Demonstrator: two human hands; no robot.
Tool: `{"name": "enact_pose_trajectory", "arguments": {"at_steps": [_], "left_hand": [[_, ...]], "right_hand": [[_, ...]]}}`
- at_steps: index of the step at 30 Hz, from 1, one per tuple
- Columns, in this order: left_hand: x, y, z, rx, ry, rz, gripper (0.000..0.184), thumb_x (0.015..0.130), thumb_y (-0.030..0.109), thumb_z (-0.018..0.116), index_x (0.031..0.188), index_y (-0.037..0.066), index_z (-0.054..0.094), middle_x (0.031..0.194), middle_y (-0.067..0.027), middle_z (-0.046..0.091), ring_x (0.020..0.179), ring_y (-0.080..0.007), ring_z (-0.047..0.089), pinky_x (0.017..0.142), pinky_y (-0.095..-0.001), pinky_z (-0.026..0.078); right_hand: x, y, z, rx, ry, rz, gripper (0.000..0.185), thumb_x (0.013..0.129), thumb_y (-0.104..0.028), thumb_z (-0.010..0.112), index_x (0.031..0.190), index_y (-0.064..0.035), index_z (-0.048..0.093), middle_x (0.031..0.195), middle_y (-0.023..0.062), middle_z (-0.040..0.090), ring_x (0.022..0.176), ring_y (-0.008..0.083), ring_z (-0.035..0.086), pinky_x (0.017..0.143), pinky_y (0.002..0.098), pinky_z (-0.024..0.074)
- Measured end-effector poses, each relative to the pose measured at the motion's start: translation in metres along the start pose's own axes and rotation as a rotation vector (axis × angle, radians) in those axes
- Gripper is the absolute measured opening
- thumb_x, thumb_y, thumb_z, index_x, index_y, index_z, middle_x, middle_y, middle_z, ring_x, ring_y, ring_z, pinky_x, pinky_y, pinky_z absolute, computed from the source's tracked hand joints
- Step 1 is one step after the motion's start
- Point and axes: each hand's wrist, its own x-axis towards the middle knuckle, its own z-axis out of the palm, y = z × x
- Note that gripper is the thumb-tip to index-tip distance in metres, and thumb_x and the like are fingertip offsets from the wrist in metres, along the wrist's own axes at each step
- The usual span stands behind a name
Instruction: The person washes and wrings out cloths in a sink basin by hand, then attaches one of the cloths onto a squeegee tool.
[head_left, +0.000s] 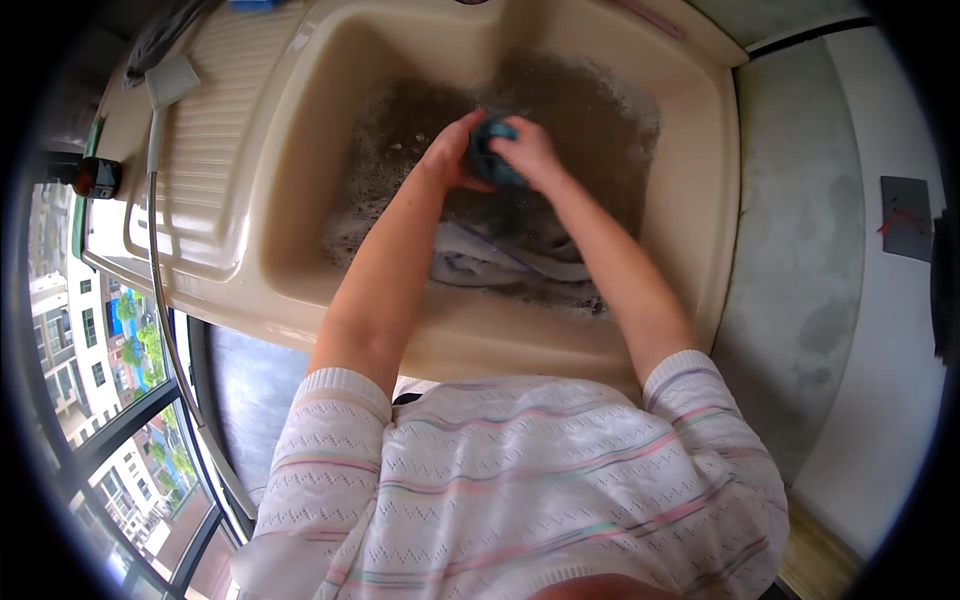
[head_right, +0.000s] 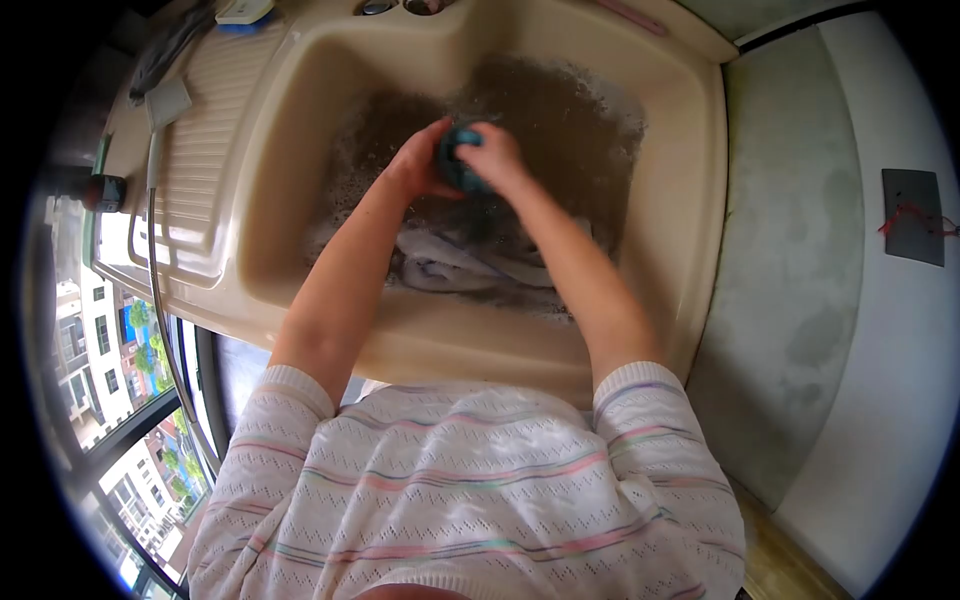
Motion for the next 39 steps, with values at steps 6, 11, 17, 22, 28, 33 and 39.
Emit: {"name": "enact_pose_trajectory", "arguments": {"at_steps": [6,11,17,22,28,33,39], "left_hand": [[0.046,-0.031,-0.041,-0.166,-0.534,0.624,0.031,0.088,0.025,0.038,0.111,0.005,0.047,0.100,-0.0080,0.054,0.084,-0.0205,0.054,0.076,-0.0362,0.045],[0.003,-0.006,0.034,-0.283,0.090,0.326,0.022,0.082,0.024,0.055,0.082,0.002,0.056,0.080,-0.0082,0.057,0.072,-0.0208,0.055,0.061,-0.0365,0.047],[0.027,0.007,-0.015,-0.172,0.318,0.367,0.044,0.083,0.034,0.052,0.108,-0.002,0.051,0.109,-0.0184,0.052,0.096,-0.0257,0.052,0.078,-0.0405,0.043],[-0.006,-0.004,0.008,-0.008,0.218,0.068,0.041,0.086,0.043,0.044,0.100,0.006,0.054,0.094,-0.0068,0.059,0.081,-0.0235,0.058,0.075,-0.0432,0.047],[0.001,-0.024,-0.016,-0.370,-0.270,0.396,0.030,0.082,0.039,0.050,0.080,0.010,0.055,0.070,-0.0061,0.056,0.068,-0.0224,0.055,0.065,-0.0387,0.046],[0.003,-0.003,0.021,-0.257,0.028,0.312,0.015,0.084,0.018,0.050,0.076,0.007,0.054,0.071,-0.0045,0.057,0.063,-0.0189,0.056,0.057,-0.0340,0.049],[-0.022,0.010,0.021,-0.172,0.306,0.485,0.033,0.082,0.024,0.054,0.095,-0.006,0.056,0.085,-0.0118,0.058,0.073,-0.0205,0.055,0.065,-0.0356,0.045]], "right_hand": [[-0.062,-0.120,0.051,-0.327,0.200,-0.520,0.021,0.073,-0.027,0.062,0.075,-0.0069,0.059,0.076,0.0119,0.058,0.073,0.0319,0.057,0.063,0.0367,0.0462],[0.017,-0.049,0.008,-0.271,0.279,0.013,0.027,0.080,-0.028,0.052,0.074,-0.0031,0.060,0.076,0.0182,0.059,0.073,0.0339,0.058,0.064,0.0362,0.0458],[0.006,0.068,-0.092,-0.279,0.232,0.299,0.040,0.073,-0.038,0.064,0.089,-0.0018,0.062,0.088,0.0168,0.062,0.083,0.0217,0.059,0.073,0.0336,0.0439],[-0.012,0.025,-0.027,-0.121,0.195,0.160,0.028,0.077,-0.021,0.061,0.095,0.0002,0.058,0.074,0.0091,0.061,0.061,0.0153,0.057,0.052,0.0294,0.0441],[-0.061,-0.111,0.045,-0.239,0.170,-0.436,0.022,0.072,-0.024,0.061,0.075,-0.0041,0.052,0.071,0.0161,0.056,0.063,0.0338,0.055,0.057,0.0386,0.0438],[0.013,-0.057,0.021,-0.271,0.345,-0.030,0.028,0.076,-0.036,0.051,0.078,-0.0085,0.059,0.075,0.0194,0.059,0.073,0.0377,0.057,0.063,0.0465,0.0448],[0.014,0.046,-0.086,0.060,0.096,0.321,0.032,0.069,-0.027,0.069,0.093,-0.0069,0.061,0.077,0.0063,0.062,0.054,0.0164,0.057,0.054,0.0299,0.0475]]}}
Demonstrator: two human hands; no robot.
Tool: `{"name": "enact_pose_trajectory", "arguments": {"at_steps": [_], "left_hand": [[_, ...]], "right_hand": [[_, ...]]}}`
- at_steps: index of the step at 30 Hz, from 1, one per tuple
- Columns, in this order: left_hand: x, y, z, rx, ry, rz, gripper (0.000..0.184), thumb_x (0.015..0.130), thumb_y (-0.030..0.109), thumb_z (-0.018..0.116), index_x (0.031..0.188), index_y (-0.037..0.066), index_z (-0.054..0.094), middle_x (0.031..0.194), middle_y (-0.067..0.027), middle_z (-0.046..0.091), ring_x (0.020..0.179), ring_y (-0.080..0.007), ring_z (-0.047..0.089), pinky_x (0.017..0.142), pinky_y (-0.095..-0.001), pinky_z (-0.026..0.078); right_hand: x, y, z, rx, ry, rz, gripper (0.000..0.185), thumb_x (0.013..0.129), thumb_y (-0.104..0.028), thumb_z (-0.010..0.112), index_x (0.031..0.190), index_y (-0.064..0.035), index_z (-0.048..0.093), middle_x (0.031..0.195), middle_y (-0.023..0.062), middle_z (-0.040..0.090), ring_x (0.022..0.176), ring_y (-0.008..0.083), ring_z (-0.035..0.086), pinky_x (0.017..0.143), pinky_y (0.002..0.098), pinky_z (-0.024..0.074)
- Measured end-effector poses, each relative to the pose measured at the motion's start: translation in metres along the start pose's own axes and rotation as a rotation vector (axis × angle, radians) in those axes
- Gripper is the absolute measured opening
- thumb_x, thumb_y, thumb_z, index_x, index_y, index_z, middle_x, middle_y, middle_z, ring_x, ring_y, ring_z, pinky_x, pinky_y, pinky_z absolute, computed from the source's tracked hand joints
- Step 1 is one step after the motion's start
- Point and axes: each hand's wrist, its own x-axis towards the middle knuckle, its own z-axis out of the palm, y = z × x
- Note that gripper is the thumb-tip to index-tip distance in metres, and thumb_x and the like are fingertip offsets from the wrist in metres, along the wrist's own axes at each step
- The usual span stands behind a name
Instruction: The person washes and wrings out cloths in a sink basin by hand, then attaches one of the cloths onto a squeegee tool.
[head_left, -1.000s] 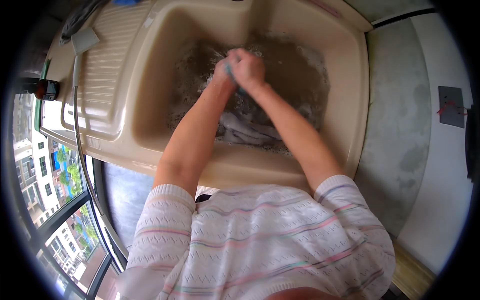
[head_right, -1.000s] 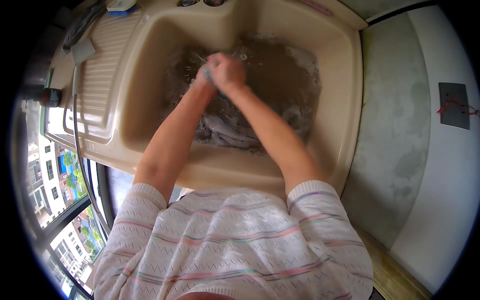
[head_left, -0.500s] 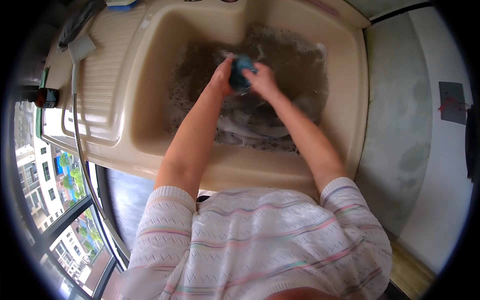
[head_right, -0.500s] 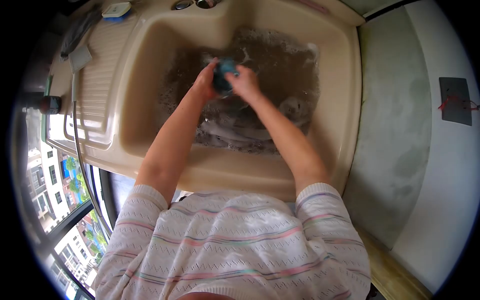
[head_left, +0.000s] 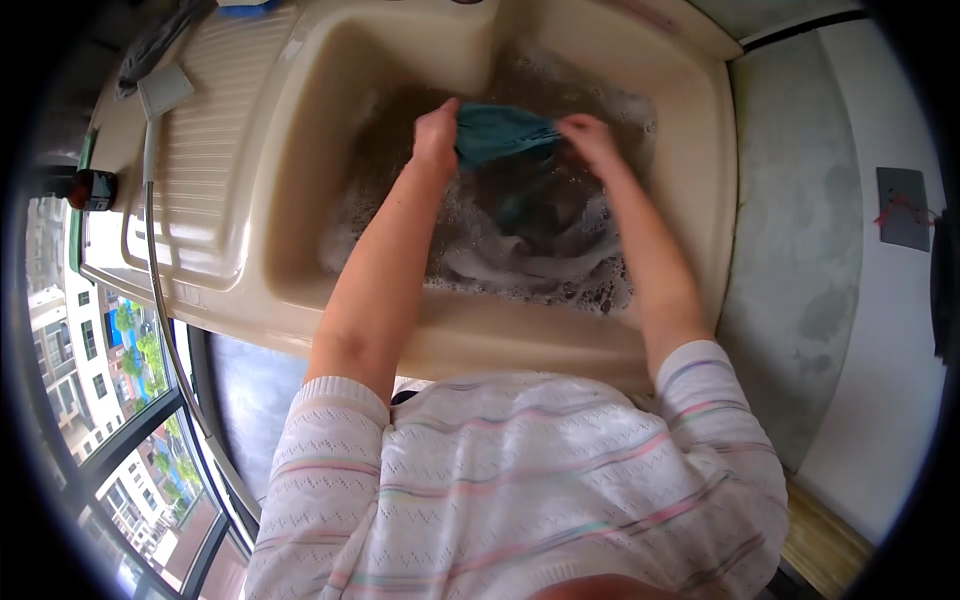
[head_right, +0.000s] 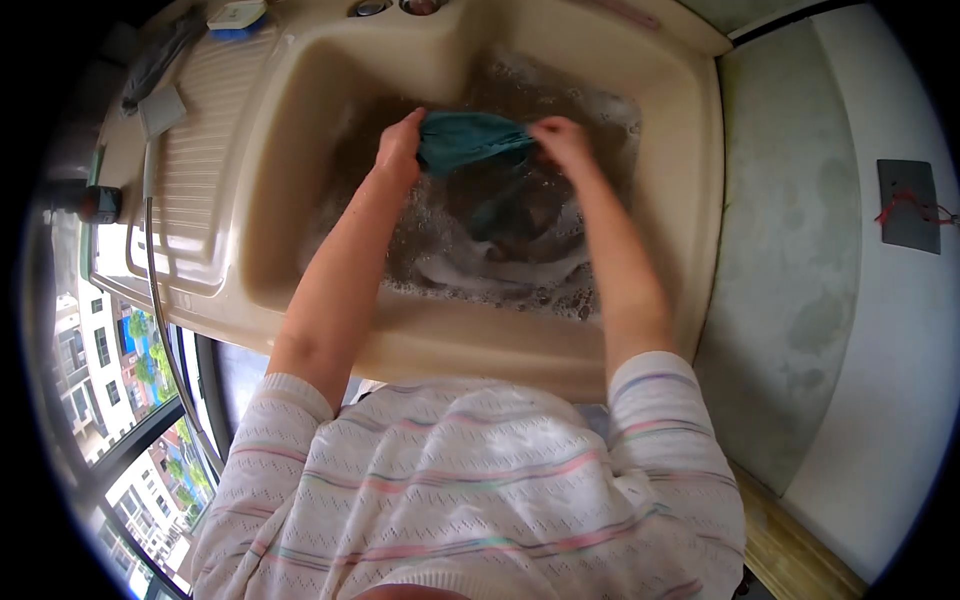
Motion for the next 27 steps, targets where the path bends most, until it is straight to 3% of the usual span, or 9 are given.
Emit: {"name": "enact_pose_trajectory", "arguments": {"at_steps": [5,8,10,14,15,18,20,23,27], "left_hand": [[0.032,-0.027,-0.024,0.067,-0.201,-0.212,0.054,0.084,0.042,0.049,0.118,0.000,0.044,0.120,-0.0147,0.047,0.105,-0.0282,0.048,0.087,-0.0380,0.039],[-0.004,-0.002,-0.003,0.195,-0.036,-0.376,0.039,0.086,0.042,0.045,0.099,0.007,0.056,0.095,-0.0091,0.060,0.085,-0.0228,0.058,0.078,-0.0366,0.046],[0.007,-0.003,-0.012,-0.008,-0.205,-0.287,0.046,0.085,0.045,0.043,0.106,0.006,0.053,0.098,-0.0090,0.059,0.088,-0.0235,0.057,0.081,-0.0374,0.045],[0.024,-0.031,-0.052,-0.073,-0.574,0.277,0.036,0.082,0.043,0.049,0.088,0.007,0.056,0.084,-0.0055,0.058,0.079,-0.0194,0.055,0.073,-0.0345,0.046],[-0.009,-0.021,-0.030,-0.338,-0.458,0.073,0.026,0.082,0.031,0.051,0.073,0.007,0.054,0.072,-0.0054,0.056,0.068,-0.0191,0.055,0.063,-0.0333,0.046],[0.052,-0.039,-0.034,-0.261,-0.485,-0.004,0.018,0.080,0.019,0.051,0.071,0.004,0.054,0.069,-0.0074,0.054,0.063,-0.0203,0.054,0.060,-0.0365,0.046],[0.029,-0.027,0.004,-0.034,-0.173,-0.128,0.009,0.075,0.009,0.053,0.076,0.001,0.055,0.074,-0.0114,0.055,0.066,-0.0216,0.054,0.055,-0.0387,0.044],[-0.007,-0.008,0.019,0.292,-0.120,0.126,0.025,0.076,0.014,0.055,0.094,-0.004,0.054,0.086,-0.0125,0.057,0.076,-0.0259,0.054,0.059,-0.0435,0.045],[-0.007,0.007,-0.004,0.403,0.069,-0.007,0.041,0.081,0.029,0.054,0.115,0.008,0.047,0.110,-0.0100,0.049,0.099,-0.0307,0.048,0.067,-0.0517,0.046]], "right_hand": [[0.004,0.011,0.007,0.017,0.091,-0.146,0.041,0.071,-0.027,0.067,0.105,-0.0051,0.057,0.088,0.0105,0.062,0.074,0.0181,0.060,0.063,0.0298,0.0468],[-0.009,-0.021,0.083,0.044,-0.176,-0.302,0.030,0.075,-0.022,0.063,0.097,-0.0017,0.059,0.088,0.0090,0.062,0.075,0.0145,0.056,0.068,0.0283,0.0442],[-0.060,-0.082,0.102,-0.056,-0.131,-0.452,0.024,0.071,-0.023,0.064,0.082,-0.0018,0.059,0.074,0.0118,0.061,0.067,0.0143,0.056,0.062,0.0298,0.0444],[-0.123,-0.121,0.147,-0.238,0.023,-0.677,0.022,0.072,-0.026,0.062,0.071,-0.0053,0.055,0.071,0.0165,0.058,0.065,0.0300,0.059,0.059,0.0362,0.0458],[-0.119,-0.121,0.148,-0.340,0.097,-0.716,0.024,0.075,-0.031,0.058,0.071,-0.0076,0.058,0.074,0.0165,0.059,0.070,0.0338,0.058,0.061,0.0392,0.0461],[-0.065,-0.108,0.139,-0.278,0.265,-0.410,0.029,0.076,-0.039,0.053,0.074,-0.0123,0.063,0.073,0.0135,0.061,0.072,0.0342,0.059,0.063,0.0427,0.0458],[-0.025,-0.085,0.102,-0.277,0.242,-0.343,0.032,0.076,-0.041,0.050,0.078,-0.0129,0.064,0.081,0.0118,0.062,0.077,0.0325,0.059,0.067,0.0413,0.0460],[-0.006,-0.047,0.055,-0.497,0.182,-0.204,0.033,0.073,-0.041,0.056,0.086,-0.0116,0.064,0.087,0.0122,0.062,0.084,0.0298,0.059,0.074,0.0376,0.0459],[-0.003,0.008,-0.018,-0.303,0.278,-0.049,0.055,0.065,-0.036,0.068,0.109,-0.0052,0.055,0.109,0.0158,0.056,0.102,0.0272,0.054,0.084,0.0335,0.0435]]}}
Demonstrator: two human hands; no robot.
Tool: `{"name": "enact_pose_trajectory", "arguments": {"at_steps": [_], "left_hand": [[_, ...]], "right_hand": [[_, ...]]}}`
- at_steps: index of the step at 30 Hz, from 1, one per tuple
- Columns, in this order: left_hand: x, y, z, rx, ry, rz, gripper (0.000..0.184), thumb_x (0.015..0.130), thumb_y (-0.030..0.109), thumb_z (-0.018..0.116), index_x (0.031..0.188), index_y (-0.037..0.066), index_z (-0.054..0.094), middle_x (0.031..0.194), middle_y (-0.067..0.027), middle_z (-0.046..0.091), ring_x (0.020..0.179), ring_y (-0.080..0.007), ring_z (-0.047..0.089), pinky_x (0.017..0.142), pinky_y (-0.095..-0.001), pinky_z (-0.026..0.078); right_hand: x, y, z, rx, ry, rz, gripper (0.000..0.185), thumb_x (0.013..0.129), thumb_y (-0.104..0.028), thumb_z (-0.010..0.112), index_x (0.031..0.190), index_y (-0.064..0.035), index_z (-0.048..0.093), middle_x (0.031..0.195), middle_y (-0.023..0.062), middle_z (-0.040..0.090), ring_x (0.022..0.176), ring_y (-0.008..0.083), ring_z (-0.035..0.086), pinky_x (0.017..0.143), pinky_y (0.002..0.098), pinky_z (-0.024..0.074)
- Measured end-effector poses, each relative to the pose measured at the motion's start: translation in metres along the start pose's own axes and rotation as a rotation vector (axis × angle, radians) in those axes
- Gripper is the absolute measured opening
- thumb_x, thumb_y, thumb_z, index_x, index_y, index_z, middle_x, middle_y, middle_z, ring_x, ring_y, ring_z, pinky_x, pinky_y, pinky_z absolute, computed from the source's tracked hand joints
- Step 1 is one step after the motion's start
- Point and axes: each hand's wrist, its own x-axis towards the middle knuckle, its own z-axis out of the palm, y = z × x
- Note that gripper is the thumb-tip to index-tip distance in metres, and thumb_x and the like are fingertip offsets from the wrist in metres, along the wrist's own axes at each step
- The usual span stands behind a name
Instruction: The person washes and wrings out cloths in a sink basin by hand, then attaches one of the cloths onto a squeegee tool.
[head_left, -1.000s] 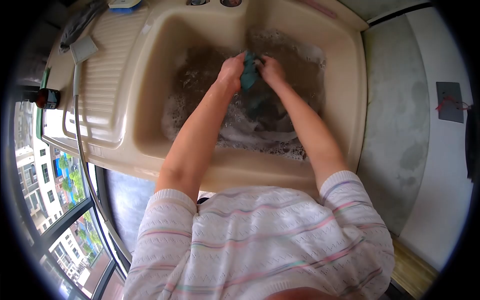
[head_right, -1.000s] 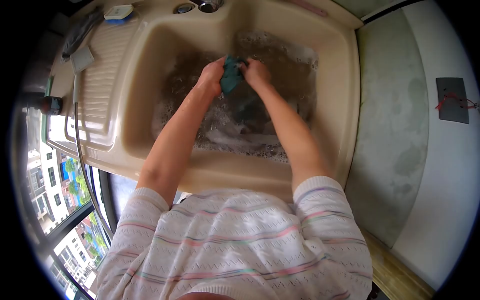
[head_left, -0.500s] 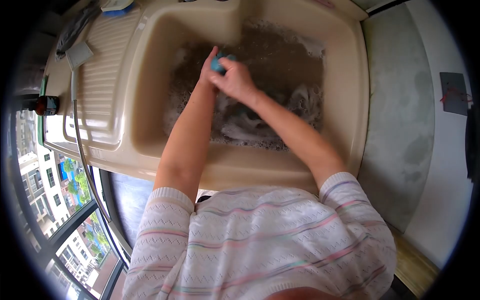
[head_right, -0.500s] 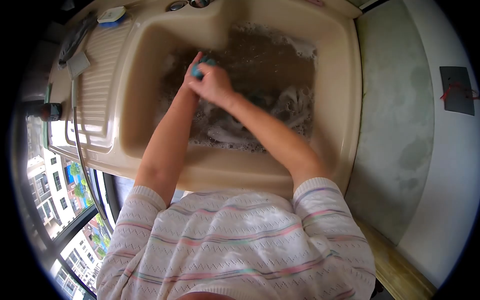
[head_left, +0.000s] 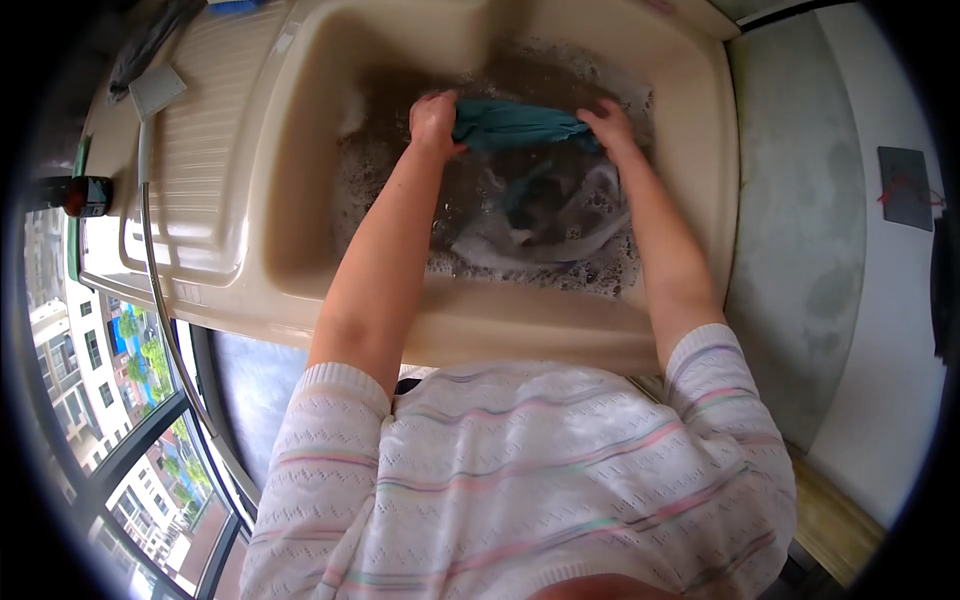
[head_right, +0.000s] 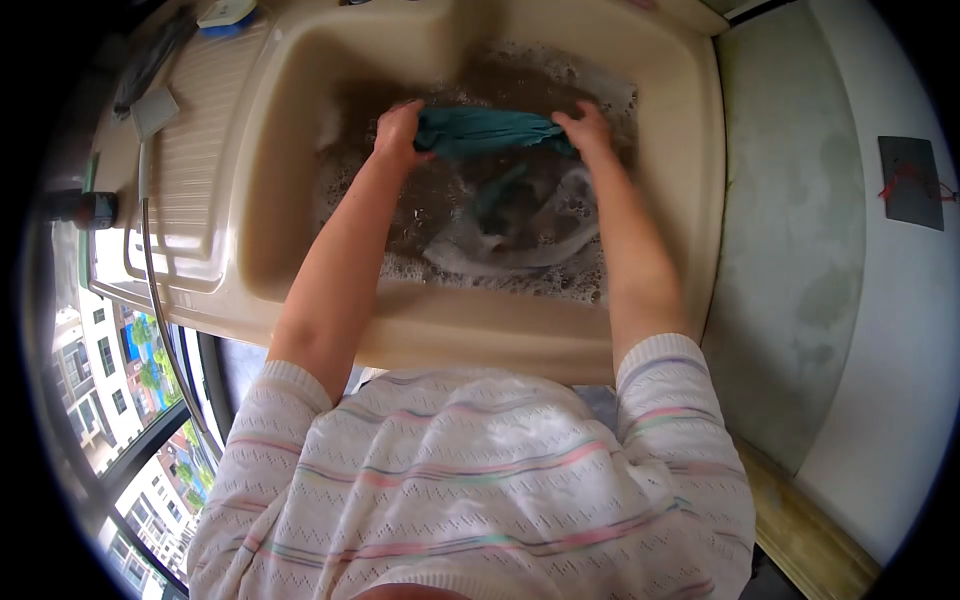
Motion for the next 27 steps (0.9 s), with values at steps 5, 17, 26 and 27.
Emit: {"name": "enact_pose_trajectory", "arguments": {"at_steps": [5,17,26,27], "left_hand": [[0.008,-0.012,0.006,-0.020,-0.266,-0.288,0.046,0.083,0.042,0.048,0.115,0.010,0.048,0.123,-0.0123,0.042,0.105,-0.0321,0.045,0.077,-0.0511,0.044],[0.003,0.010,0.005,-0.086,0.049,0.306,0.057,0.070,0.021,0.063,0.119,0.002,0.044,0.110,-0.0169,0.054,0.105,-0.0273,0.049,0.086,-0.0348,0.039],[0.005,0.007,0.001,0.886,0.033,0.524,0.058,0.061,0.017,0.064,0.117,0.011,0.051,0.116,-0.0177,0.051,0.109,-0.0272,0.048,0.090,-0.0333,0.039],[0.008,0.005,0.002,0.968,-0.012,0.510,0.059,0.059,0.018,0.065,0.116,0.011,0.052,0.114,-0.0176,0.053,0.108,-0.0274,0.049,0.089,-0.0335,0.040]], "right_hand": [[-0.035,-0.032,0.072,0.149,-0.297,-0.114,0.042,0.073,-0.015,0.061,0.111,0.0001,0.052,0.094,0.0134,0.061,0.082,0.0184,0.057,0.071,0.0285,0.0455],[-0.065,-0.049,0.045,-0.026,-0.252,-0.425,0.054,0.075,-0.045,0.058,0.112,-0.0051,0.051,0.102,0.0190,0.057,0.094,0.0337,0.055,0.079,0.0378,0.0435],[-0.081,-0.025,0.023,-0.160,-0.709,-0.215,0.033,0.068,-0.013,0.063,0.098,-0.0010,0.058,0.093,0.0125,0.060,0.085,0.0217,0.057,0.076,0.0307,0.0443],[-0.080,-0.043,0.006,0.031,-0.721,-0.104,0.029,0.068,-0.012,0.062,0.094,-0.0010,0.060,0.090,0.0102,0.061,0.081,0.0183,0.057,0.074,0.0281,0.0445]]}}
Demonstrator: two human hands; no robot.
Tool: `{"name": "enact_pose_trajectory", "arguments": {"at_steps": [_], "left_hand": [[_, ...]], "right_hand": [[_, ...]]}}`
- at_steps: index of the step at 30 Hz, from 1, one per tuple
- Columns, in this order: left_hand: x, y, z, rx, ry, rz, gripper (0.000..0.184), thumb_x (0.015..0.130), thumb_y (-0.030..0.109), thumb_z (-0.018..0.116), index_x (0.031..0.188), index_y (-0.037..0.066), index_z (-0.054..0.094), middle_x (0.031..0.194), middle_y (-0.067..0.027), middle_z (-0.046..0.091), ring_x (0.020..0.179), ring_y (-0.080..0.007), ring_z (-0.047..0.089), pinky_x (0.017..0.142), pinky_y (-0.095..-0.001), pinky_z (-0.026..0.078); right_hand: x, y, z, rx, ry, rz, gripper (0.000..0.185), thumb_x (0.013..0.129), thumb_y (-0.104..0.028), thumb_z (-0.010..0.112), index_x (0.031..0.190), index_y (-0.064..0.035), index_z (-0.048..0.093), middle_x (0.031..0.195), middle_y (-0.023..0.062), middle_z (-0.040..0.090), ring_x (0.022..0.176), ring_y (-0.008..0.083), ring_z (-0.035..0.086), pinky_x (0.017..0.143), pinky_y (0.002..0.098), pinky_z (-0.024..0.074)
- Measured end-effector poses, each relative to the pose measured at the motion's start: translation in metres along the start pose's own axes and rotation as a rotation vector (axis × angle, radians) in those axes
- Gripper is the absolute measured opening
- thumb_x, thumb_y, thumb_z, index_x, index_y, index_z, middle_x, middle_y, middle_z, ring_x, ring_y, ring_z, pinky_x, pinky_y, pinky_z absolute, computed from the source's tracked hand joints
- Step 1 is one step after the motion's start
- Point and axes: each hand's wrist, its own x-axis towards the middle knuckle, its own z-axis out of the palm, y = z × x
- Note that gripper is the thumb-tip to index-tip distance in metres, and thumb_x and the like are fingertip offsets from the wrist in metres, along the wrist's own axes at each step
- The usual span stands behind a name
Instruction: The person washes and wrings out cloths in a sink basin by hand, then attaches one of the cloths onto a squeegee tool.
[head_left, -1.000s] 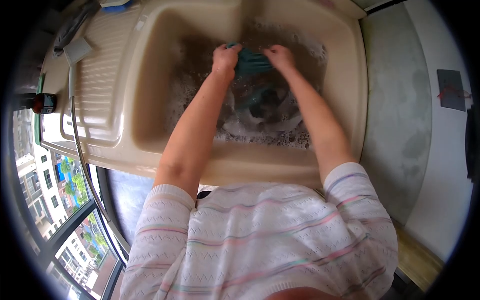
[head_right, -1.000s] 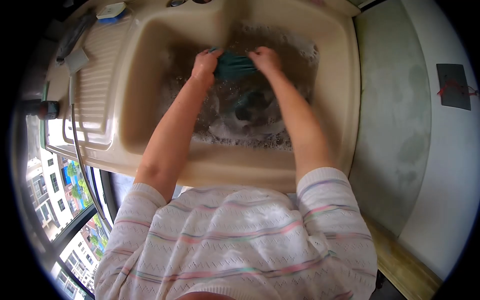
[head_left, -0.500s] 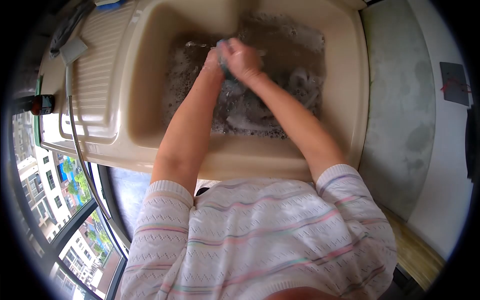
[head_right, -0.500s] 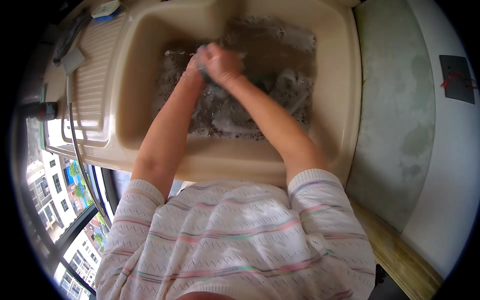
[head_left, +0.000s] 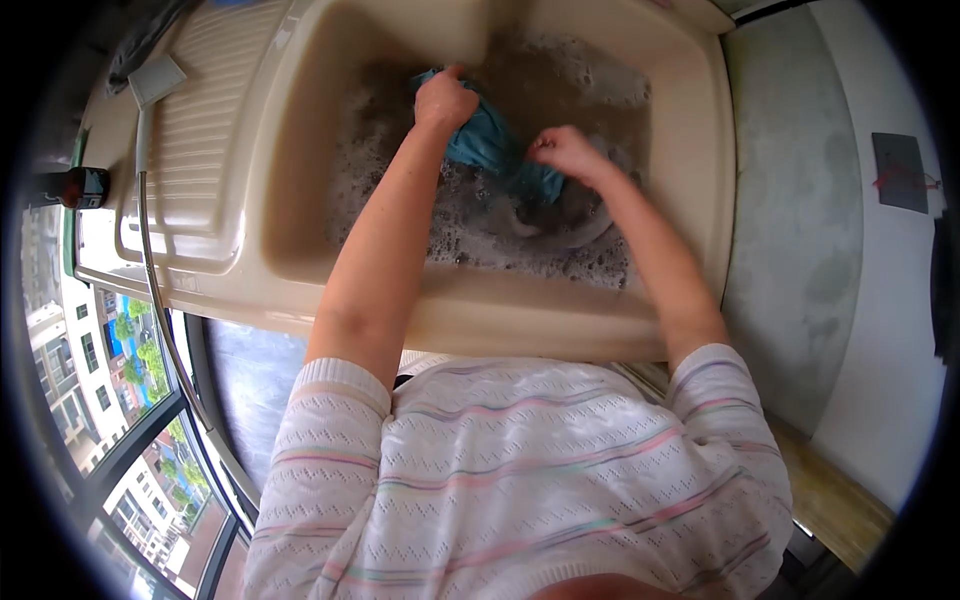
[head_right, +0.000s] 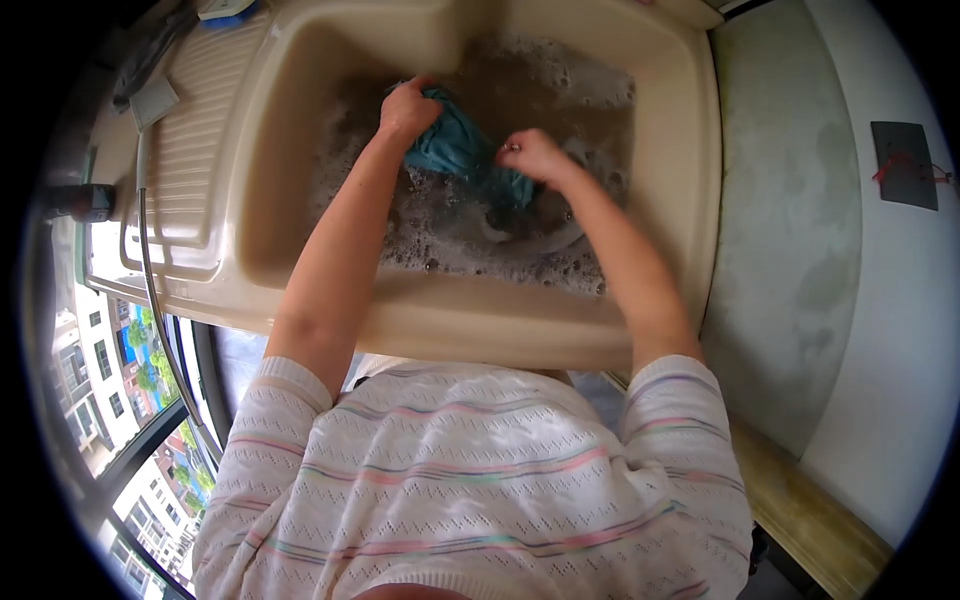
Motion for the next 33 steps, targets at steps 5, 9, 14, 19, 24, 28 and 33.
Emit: {"name": "enact_pose_trajectory", "arguments": {"at_steps": [5,9,14,19,24,28,33], "left_hand": [[-0.005,0.005,0.013,0.231,-0.418,0.352,0.060,0.056,0.024,0.068,0.113,0.013,0.055,0.105,-0.0159,0.058,0.099,-0.0288,0.055,0.085,-0.0335,0.044],[-0.028,0.015,0.018,0.249,-0.467,0.297,0.051,0.058,0.021,0.068,0.107,0.012,0.059,0.101,-0.0142,0.060,0.095,-0.0283,0.056,0.083,-0.0338,0.044],[-0.011,0.006,0.017,-0.156,-0.167,-0.055,0.035,0.064,0.016,0.061,0.098,0.009,0.063,0.099,-0.0137,0.061,0.093,-0.0267,0.057,0.078,-0.0340,0.045],[-0.003,-0.015,0.011,-0.184,0.005,-0.132,0.036,0.065,0.020,0.061,0.100,0.010,0.062,0.103,-0.0132,0.059,0.097,-0.0282,0.055,0.081,-0.0357,0.044],[-0.003,-0.036,0.038,-0.105,-0.046,-0.105,0.045,0.071,0.020,0.061,0.114,0.010,0.053,0.110,-0.0146,0.055,0.103,-0.0290,0.051,0.083,-0.0370,0.042],[0.007,-0.044,0.034,-0.593,-0.236,-0.272,0.037,0.076,0.007,0.054,0.113,0.004,0.054,0.103,-0.0128,0.058,0.093,-0.0254,0.054,0.076,-0.0351,0.044],[0.024,-0.059,0.038,-1.114,-0.331,-0.530,0.027,0.082,0.019,0.053,0.104,0.004,0.056,0.104,-0.0110,0.056,0.096,-0.0232,0.052,0.080,-0.0369,0.043]], "right_hand": [[-0.044,-0.079,-0.048,0.450,0.088,-0.234,0.016,0.075,-0.010,0.059,0.089,-0.0022,0.060,0.082,0.0015,0.059,0.076,0.0082,0.054,0.069,0.0210,0.0427],[-0.065,-0.120,-0.061,0.491,0.164,-0.364,0.014,0.077,-0.010,0.058,0.089,-0.0025,0.060,0.083,0.0006,0.059,0.077,0.0077,0.054,0.068,0.0204,0.0426],[-0.069,-0.102,-0.080,0.490,0.333,-0.340,0.022,0.077,-0.010,0.060,0.097,-0.0016,0.057,0.083,0.0012,0.059,0.075,0.0081,0.054,0.067,0.0204,0.0428],[-0.019,-0.001,-0.082,0.335,0.437,0.132,0.035,0.075,-0.016,0.064,0.106,-0.0025,0.055,0.086,0.0052,0.060,0.076,0.0118,0.056,0.067,0.0244,0.0455],[0.055,0.031,0.002,-0.112,0.556,-0.037,0.030,0.074,-0.022,0.063,0.099,-0.0060,0.060,0.094,0.0154,0.062,0.086,0.0283,0.059,0.077,0.0369,0.0450],[0.042,0.011,0.002,-0.199,0.258,-0.169,0.024,0.076,-0.020,0.062,0.092,-0.0016,0.061,0.090,0.0113,0.063,0.082,0.0211,0.059,0.075,0.0312,0.0460],[0.079,0.048,-0.019,0.346,0.505,-0.064,0.029,0.072,-0.015,0.062,0.097,-0.0001,0.059,0.093,0.0137,0.062,0.079,0.0208,0.060,0.069,0.0304,0.0473]]}}
